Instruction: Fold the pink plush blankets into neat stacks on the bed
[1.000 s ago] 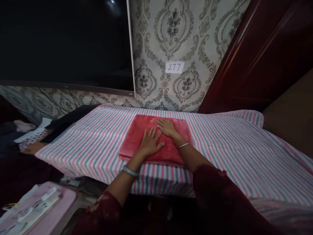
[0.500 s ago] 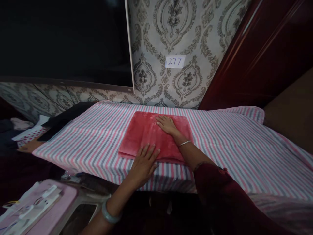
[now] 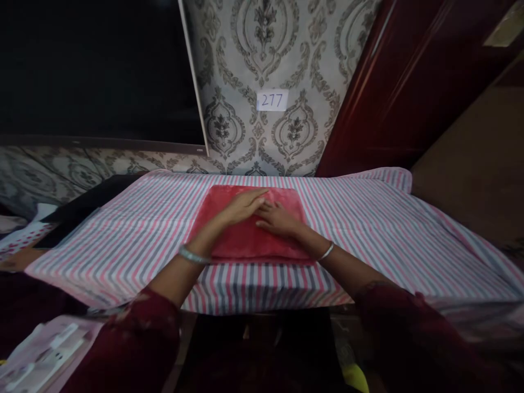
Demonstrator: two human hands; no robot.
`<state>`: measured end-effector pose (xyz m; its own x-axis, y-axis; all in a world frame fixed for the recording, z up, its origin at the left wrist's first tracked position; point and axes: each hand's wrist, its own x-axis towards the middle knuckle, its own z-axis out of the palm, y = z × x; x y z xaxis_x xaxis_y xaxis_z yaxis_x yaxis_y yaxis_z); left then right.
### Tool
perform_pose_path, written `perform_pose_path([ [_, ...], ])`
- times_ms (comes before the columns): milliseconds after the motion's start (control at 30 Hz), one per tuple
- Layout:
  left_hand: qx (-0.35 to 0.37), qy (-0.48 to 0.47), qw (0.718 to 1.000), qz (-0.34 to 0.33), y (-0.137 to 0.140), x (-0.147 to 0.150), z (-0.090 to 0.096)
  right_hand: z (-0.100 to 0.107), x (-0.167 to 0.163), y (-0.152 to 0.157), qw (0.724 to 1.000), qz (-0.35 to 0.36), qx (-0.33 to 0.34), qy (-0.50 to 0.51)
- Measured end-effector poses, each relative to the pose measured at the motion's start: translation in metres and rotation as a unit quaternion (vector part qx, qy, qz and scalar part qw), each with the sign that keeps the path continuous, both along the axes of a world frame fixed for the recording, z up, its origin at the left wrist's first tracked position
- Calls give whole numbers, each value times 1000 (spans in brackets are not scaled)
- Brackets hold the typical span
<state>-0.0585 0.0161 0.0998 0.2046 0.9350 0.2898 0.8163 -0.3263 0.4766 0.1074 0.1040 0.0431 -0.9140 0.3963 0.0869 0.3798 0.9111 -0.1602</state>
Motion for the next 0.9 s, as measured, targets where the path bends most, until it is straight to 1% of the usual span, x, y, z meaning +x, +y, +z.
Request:
perform_pose_path([
  [33,-26,18,999,-11,22,4,-1,-3,7,-5,1000,8,-1,2],
  [100,-82,59,995,-12,56,11,-12,-9,17,-13,1000,10,-12,7],
  [167,-121,90,989,3,77,17,-30,-13,23,-19,1000,6,-21,7],
  [233,-130,106,986,16,85,17,-48,-16,25,-25,1000,2,-20,6],
  [300,-129,115,985,17,87,14,-62,-19,27,-33,1000,-6,-20,-2],
  [367,-130,112,985,10,87,10,-69,-24,33,-44,1000,-4,-27,-13],
  [500,-123,129,984,5,88,6,-73,-38,54,-68,998,42,-41,-11],
  [633,-104,147,984,2,89,7,-78,-49,73,-91,998,46,-37,1],
  [767,-101,148,984,3,88,10,-80,-50,80,-106,998,32,-49,-8],
  [900,-87,145,986,9,82,16,-74,-40,82,-106,996,23,-84,-22],
])
